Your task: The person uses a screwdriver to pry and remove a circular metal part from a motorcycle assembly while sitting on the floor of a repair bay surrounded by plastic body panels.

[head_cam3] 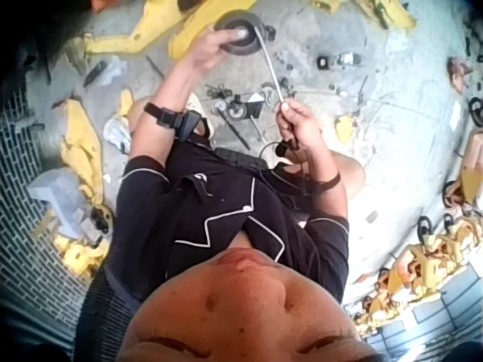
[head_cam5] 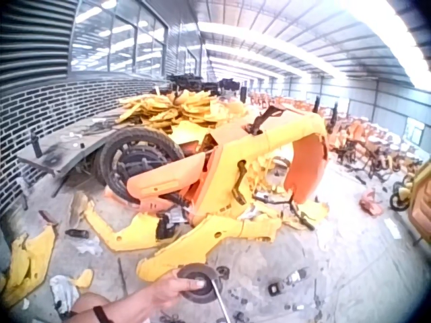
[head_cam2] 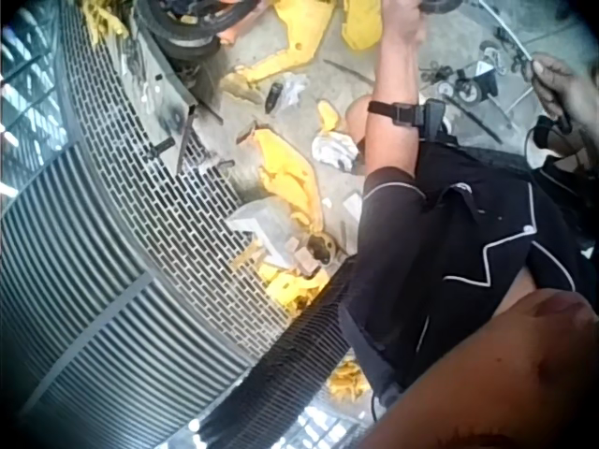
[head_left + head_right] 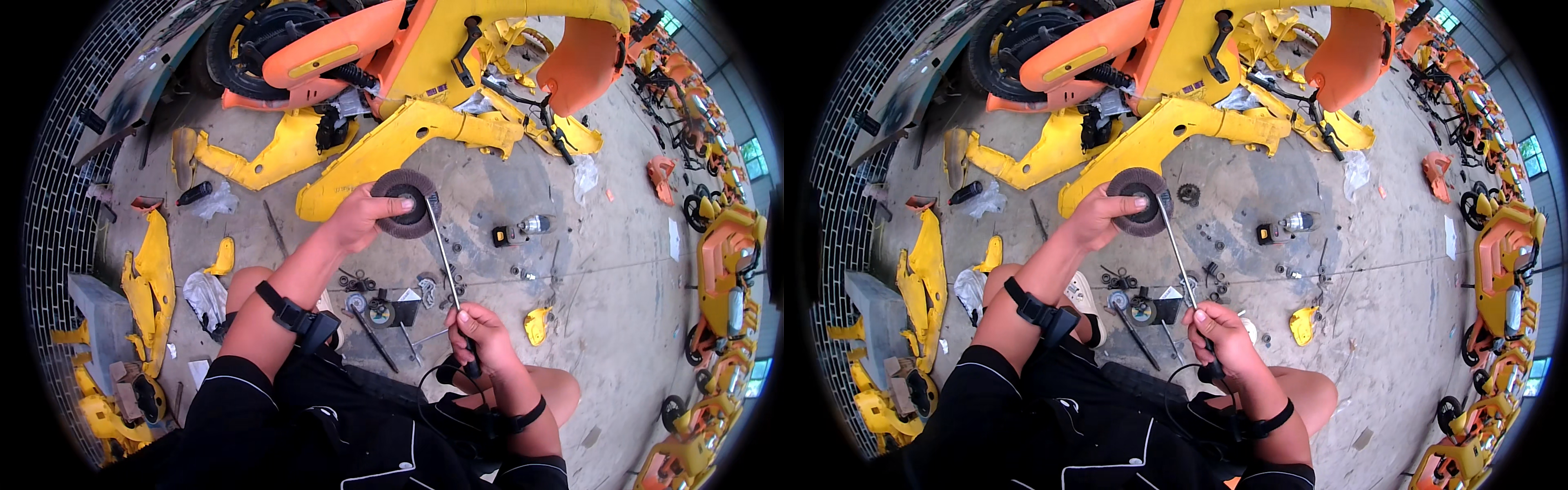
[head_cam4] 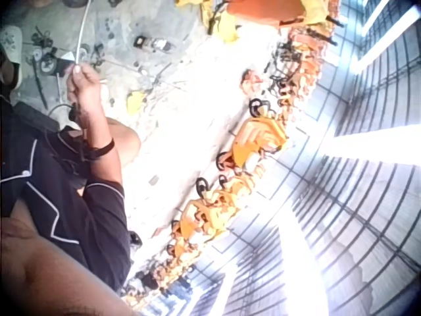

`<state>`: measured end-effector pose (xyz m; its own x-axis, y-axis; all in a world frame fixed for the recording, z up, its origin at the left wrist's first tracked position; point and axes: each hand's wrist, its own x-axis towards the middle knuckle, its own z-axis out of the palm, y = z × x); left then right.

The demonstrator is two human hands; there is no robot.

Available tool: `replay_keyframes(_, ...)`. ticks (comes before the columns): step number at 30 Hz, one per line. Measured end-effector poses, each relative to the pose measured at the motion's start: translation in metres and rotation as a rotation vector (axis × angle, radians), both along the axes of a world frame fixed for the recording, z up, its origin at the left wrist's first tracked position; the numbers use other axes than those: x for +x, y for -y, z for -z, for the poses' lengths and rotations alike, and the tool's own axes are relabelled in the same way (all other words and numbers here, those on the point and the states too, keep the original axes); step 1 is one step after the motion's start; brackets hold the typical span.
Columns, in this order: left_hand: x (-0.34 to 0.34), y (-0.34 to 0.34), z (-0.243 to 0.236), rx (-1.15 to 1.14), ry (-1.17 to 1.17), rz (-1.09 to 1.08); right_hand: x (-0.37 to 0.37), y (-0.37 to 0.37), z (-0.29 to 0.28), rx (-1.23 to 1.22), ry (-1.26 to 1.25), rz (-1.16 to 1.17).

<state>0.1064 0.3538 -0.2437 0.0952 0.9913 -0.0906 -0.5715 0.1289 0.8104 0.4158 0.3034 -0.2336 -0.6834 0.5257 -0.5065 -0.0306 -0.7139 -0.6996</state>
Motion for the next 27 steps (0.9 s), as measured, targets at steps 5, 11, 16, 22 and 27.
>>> replay_keyframes(5,-0.002,0.0,0.003,0.011,0.024,-0.003,-0.008,0.008,0.002,-0.116,-0.103,0.018)
replay_keyframes(11,0.001,0.0,0.0,0.053,0.086,-0.013,-0.017,0.02,0.0,-0.142,-0.228,0.026)
replay_keyframes(16,0.002,0.002,-0.009,0.088,0.037,-0.01,-0.015,0.025,-0.01,-0.068,-0.241,0.036)
replay_keyframes(22,-0.065,0.023,0.0,-0.01,0.013,-0.157,0.135,-0.055,-0.048,-0.02,-0.822,0.932)
replay_keyframes(27,-0.028,0.018,0.016,-0.035,-0.126,-0.135,0.036,-0.03,-0.04,0.088,0.062,0.544)
